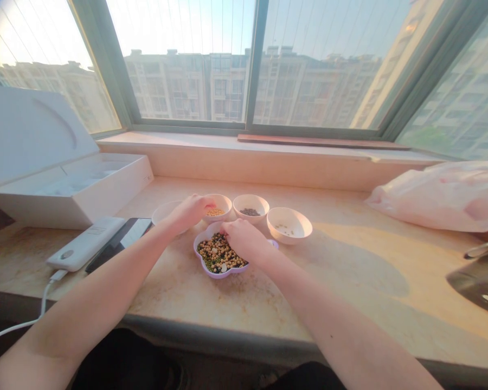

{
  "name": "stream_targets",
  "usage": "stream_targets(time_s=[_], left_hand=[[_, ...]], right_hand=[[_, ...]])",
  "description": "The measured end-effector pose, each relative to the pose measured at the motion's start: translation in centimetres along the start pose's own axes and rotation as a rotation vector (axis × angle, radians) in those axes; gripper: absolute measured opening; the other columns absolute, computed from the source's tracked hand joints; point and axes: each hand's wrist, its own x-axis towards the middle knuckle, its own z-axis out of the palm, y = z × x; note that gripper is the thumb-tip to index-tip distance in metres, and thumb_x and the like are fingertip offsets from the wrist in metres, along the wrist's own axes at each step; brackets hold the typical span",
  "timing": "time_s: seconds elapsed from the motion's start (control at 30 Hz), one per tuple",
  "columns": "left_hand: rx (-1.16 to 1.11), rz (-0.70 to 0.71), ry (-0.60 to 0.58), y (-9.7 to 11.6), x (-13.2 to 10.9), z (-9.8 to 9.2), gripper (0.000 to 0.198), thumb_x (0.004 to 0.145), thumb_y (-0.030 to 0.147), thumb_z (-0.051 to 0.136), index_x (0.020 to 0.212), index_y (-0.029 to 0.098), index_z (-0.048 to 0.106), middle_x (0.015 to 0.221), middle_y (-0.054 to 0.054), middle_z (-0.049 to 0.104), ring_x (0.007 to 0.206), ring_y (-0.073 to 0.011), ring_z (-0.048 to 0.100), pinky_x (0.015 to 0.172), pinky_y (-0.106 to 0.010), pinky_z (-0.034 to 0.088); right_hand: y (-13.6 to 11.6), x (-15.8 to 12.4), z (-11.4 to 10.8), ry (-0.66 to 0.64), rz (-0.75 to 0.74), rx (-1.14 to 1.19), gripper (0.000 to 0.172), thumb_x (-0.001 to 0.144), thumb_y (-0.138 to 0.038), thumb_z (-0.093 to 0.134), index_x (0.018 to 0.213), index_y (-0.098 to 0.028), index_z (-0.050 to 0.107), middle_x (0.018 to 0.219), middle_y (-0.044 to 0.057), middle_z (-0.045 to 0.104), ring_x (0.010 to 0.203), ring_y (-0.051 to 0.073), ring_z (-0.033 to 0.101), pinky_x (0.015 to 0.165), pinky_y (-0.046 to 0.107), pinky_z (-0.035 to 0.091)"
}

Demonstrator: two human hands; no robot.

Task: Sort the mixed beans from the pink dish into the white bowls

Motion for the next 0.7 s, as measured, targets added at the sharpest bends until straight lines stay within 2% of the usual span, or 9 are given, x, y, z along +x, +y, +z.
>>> stream_targets(time_s=[0.1,0.2,0.4,0.53,0.63,0.7], left_hand=[[0.040,-0.003,-0.013,0.1,0.0,0.0,0.026,0.095,0.018,0.050,0.085,0.016,0.073,0.084,-0.010,0.075,0.066,-0.0176,0.061,0.061,-0.028,0.037],[0.056,0.004,-0.008,0.4,-0.2,-0.2,0.026,0.097,0.019,0.049,0.092,0.017,0.074,0.094,-0.011,0.077,0.075,-0.0195,0.066,0.064,-0.027,0.041],[0.070,0.032,-0.017,0.9,-0.4,-0.6,0.024,0.097,0.020,0.051,0.102,0.019,0.075,0.106,-0.010,0.077,0.089,-0.0216,0.071,0.072,-0.026,0.048],[0.072,0.054,-0.017,0.9,-0.4,-0.6,0.026,0.096,0.018,0.050,0.105,0.020,0.074,0.108,-0.008,0.077,0.092,-0.0220,0.072,0.074,-0.026,0.050],[0.070,0.065,-0.014,0.7,-0.3,-0.4,0.026,0.096,0.018,0.050,0.106,0.021,0.074,0.107,-0.008,0.077,0.092,-0.0220,0.072,0.074,-0.026,0.050],[0.068,0.075,0.001,0.6,-0.4,-0.4,0.025,0.095,0.017,0.051,0.105,0.020,0.074,0.108,-0.008,0.077,0.093,-0.0218,0.072,0.076,-0.027,0.050]], right_hand=[[0.1,0.1,0.2,-0.022,0.009,0.020,0.031,0.093,-0.009,0.045,0.089,-0.020,0.073,0.090,0.006,0.077,0.083,0.021,0.071,0.069,0.029,0.042],[0.6,0.4,0.7,-0.013,-0.007,0.014,0.030,0.093,-0.008,0.044,0.093,-0.020,0.072,0.097,0.008,0.078,0.091,0.022,0.071,0.075,0.030,0.044],[1.2,0.5,1.6,-0.004,-0.113,-0.012,0.031,0.095,-0.010,0.044,0.114,-0.022,0.065,0.117,0.008,0.074,0.099,0.024,0.068,0.082,0.033,0.046],[1.4,0.3,2.0,0.012,-0.176,0.017,0.025,0.096,-0.011,0.041,0.108,-0.020,0.060,0.119,0.012,0.068,0.096,0.024,0.064,0.081,0.036,0.047],[1.8,0.3,1.7,0.097,-0.184,0.243,0.018,0.093,-0.009,0.040,0.095,-0.021,0.054,0.103,0.009,0.064,0.090,0.021,0.059,0.081,0.036,0.046],[2.1,0.2,1.2,0.104,-0.148,0.555,0.009,0.096,-0.018,0.044,0.088,-0.023,0.048,0.084,0.002,0.056,0.076,0.017,0.052,0.069,0.032,0.044]])
